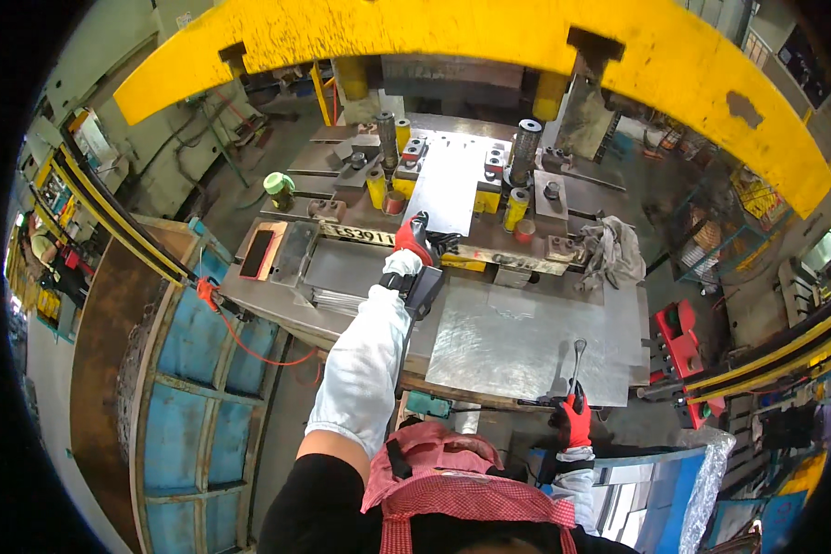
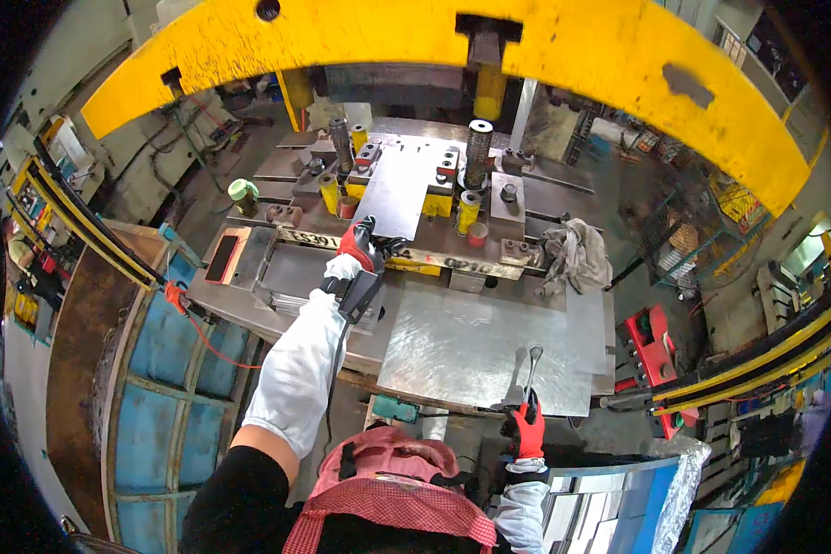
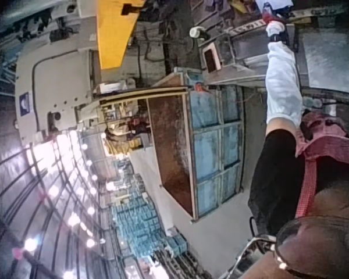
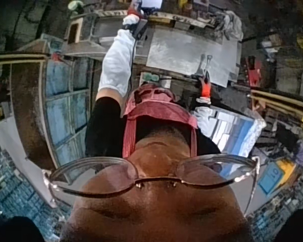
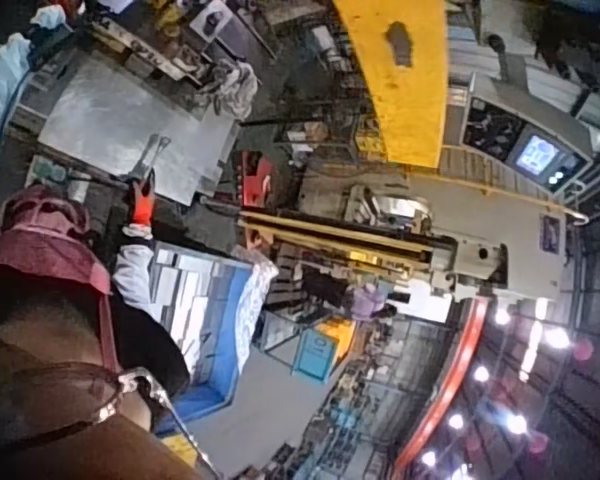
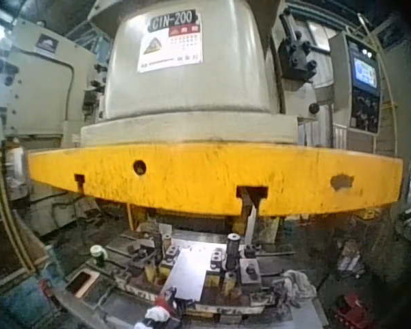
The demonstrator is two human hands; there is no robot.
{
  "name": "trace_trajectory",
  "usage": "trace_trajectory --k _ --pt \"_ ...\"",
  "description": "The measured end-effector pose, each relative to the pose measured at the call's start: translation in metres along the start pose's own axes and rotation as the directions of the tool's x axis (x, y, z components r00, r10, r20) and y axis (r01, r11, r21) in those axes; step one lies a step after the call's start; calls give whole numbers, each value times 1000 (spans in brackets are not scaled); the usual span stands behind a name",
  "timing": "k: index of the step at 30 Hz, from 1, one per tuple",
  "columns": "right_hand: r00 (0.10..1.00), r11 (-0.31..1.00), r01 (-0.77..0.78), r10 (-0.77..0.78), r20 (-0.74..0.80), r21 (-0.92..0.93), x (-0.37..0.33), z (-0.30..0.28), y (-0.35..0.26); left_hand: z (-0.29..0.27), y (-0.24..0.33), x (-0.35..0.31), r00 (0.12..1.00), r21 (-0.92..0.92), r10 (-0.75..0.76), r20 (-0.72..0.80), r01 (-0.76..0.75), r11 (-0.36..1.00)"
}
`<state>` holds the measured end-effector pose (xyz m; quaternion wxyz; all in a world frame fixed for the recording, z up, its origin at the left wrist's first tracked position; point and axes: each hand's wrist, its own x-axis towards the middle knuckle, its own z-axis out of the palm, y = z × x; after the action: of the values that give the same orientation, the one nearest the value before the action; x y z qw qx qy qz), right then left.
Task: Operating a hydraulic press to stamp metal sheets and removing the finished parts.
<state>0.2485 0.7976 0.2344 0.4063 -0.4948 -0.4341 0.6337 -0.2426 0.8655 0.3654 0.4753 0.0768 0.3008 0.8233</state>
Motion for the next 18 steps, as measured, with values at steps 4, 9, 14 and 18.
trace_trajectory --k 4,9,14,18 --pt "999 999 -32 32 26 9 -26 25 -47 33 -11 -15 997 -43 -71 -42 70 997" --pt "993 995 -78 72 93 64 -30 43 -42 -69 2 41 923 626 278 265 -384 679" --pt "996 997 67 -69 51 38 -28 10 -23 -52 -43 64 836 811 186 516 -547 208" --pt "995 1000 -3 2 95 5 -39 33 -42 -85 -3 64 859 873 212 466 -486 49"
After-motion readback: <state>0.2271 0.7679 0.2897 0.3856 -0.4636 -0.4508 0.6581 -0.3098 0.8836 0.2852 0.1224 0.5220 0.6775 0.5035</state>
